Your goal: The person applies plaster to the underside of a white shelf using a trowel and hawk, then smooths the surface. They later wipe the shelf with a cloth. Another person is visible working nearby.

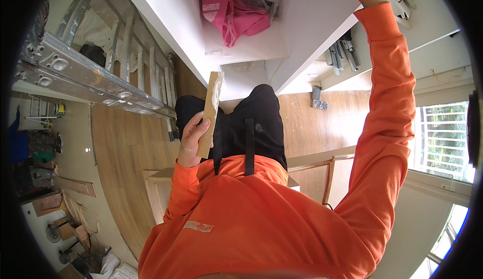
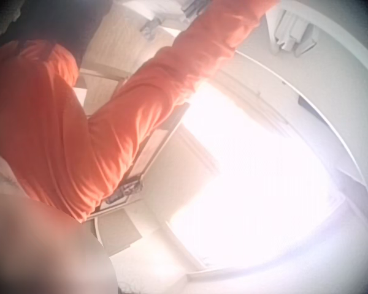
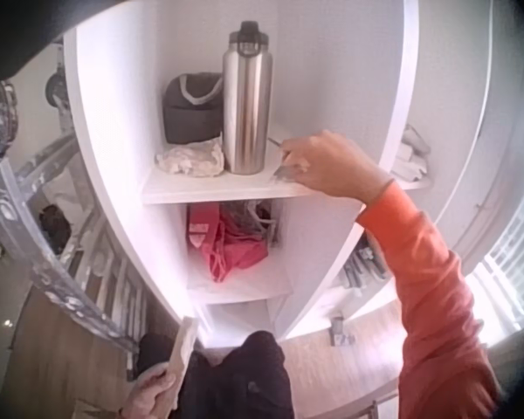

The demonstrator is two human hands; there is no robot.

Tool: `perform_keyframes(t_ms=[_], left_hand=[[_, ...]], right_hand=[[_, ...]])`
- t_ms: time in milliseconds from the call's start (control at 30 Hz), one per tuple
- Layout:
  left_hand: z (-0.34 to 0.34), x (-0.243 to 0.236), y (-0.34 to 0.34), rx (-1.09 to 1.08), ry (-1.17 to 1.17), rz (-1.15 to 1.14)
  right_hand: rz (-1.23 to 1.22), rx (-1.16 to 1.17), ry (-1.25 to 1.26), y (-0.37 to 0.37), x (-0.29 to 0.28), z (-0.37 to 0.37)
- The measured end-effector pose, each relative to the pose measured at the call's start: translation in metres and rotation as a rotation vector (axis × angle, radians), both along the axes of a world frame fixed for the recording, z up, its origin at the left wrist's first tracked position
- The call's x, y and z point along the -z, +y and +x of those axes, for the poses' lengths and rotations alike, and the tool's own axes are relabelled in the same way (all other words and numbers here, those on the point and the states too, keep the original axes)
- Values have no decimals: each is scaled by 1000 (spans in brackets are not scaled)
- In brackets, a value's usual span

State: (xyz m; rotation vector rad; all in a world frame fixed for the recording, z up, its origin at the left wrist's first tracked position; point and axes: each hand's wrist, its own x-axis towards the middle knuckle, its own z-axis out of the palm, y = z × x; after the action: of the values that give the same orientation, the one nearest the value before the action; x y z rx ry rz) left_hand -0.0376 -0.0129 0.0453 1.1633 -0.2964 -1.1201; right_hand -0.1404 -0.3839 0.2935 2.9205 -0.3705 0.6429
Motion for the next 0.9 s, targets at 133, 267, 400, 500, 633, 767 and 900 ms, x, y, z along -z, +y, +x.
perform_keyframes(t_ms=[133,267,400,500,633,767,900], left_hand=[[0,-3,1,2,-2,-11],[4,-8,2,0,1,-13],[7,-10,-2,-19,-33,-43],[9,-12,-11,-36,-66,-34],[9,-21,-22,-40,-121,-56],[10,-36,-33,-38,-138,-46],[6,-54,-37,-5,-162,-89]], right_hand=[[-72,29,-130,10,2,-4],[-104,89,-492,44,28,-26],[406,126,-683,101,102,-61],[1056,144,-828,138,163,-71],[1360,176,-914,175,196,-76],[859,-225,-789,198,175,-82],[340,-427,-454,208,137,-103]])
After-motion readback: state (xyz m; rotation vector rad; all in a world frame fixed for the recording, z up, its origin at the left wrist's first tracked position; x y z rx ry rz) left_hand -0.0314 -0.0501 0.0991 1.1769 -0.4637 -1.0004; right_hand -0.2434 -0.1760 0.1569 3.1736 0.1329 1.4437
